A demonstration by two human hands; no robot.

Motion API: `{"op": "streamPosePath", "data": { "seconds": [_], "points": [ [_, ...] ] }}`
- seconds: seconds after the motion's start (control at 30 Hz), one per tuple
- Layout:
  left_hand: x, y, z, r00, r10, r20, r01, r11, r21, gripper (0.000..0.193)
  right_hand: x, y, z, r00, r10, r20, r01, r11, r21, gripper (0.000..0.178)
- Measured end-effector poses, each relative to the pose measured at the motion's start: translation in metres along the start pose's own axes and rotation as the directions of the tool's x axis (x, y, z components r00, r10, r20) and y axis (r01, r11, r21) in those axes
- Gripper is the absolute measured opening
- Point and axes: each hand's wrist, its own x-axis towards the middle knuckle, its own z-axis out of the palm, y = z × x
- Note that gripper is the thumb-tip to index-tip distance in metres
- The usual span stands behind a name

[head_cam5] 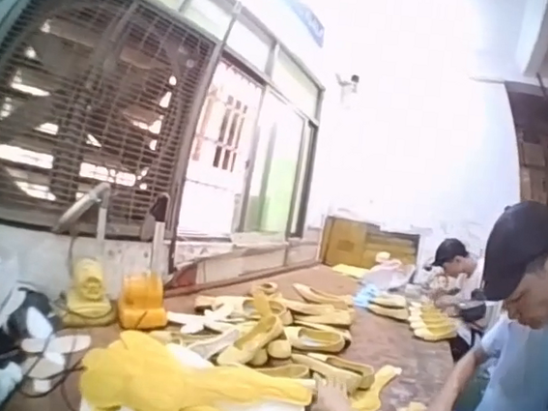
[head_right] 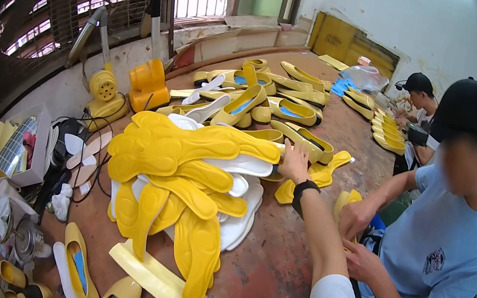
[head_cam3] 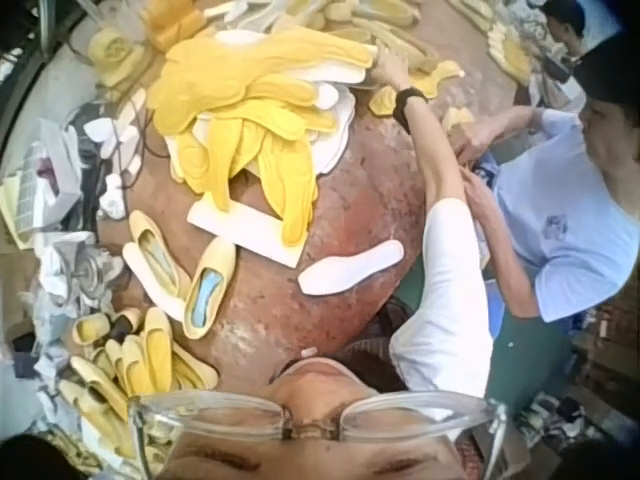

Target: Manually inserting insoles and preparing yellow shoes for assembly at a factory workbench.

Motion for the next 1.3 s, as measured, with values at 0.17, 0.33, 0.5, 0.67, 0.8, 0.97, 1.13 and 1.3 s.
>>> {"op": "streamPosePath", "data": {
  "seconds": [0.17,0.33,0.5,0.67,0.8,0.97,1.13,1.3],
  "points": [
    [0.005,-0.004,-0.008,0.998,0.008,-0.056,-0.006,1.000,0.029,0.071,0.021,-0.017,0.001,0.939,-0.122,0.320,0.063,0.980,0.190,0.064],
    [-0.002,0.027,-0.001,0.991,0.121,-0.055,-0.119,0.992,0.042,0.071,0.015,0.031,0.025,0.981,-0.189,0.039,0.172,0.946,0.273,0.055],
    [-0.020,0.073,-0.011,0.954,0.264,-0.141,-0.250,0.962,0.110,0.071,-0.002,0.001,-0.001,0.941,-0.071,0.331,0.015,0.986,0.169,0.061],
    [-0.059,0.086,-0.008,0.943,0.284,-0.173,-0.259,0.954,0.151,0.071,-0.024,-0.025,-0.044,0.881,-0.012,0.473,-0.089,0.977,0.191,0.057],
    [-0.087,0.096,0.001,0.939,0.299,-0.168,-0.267,0.945,0.187,0.071,-0.071,-0.043,-0.030,0.979,0.194,0.061,-0.203,0.952,0.230,0.038],
    [-0.134,0.105,0.006,0.937,0.312,-0.154,-0.271,0.933,0.237,0.071,-0.108,-0.026,-0.060,0.898,0.373,0.233,-0.439,0.724,0.532,0.031],
    [-0.196,0.094,0.012,0.941,0.272,-0.202,-0.215,0.940,0.264,0.072,-0.202,-0.061,-0.131,0.859,0.226,0.460,-0.475,0.017,0.880,0.020],
    [-0.295,0.061,0.007,0.940,0.116,-0.320,-0.016,0.955,0.297,0.072,-0.329,-0.130,-0.203,0.925,-0.068,0.373,-0.369,0.065,0.927,0.023]
  ]
}}
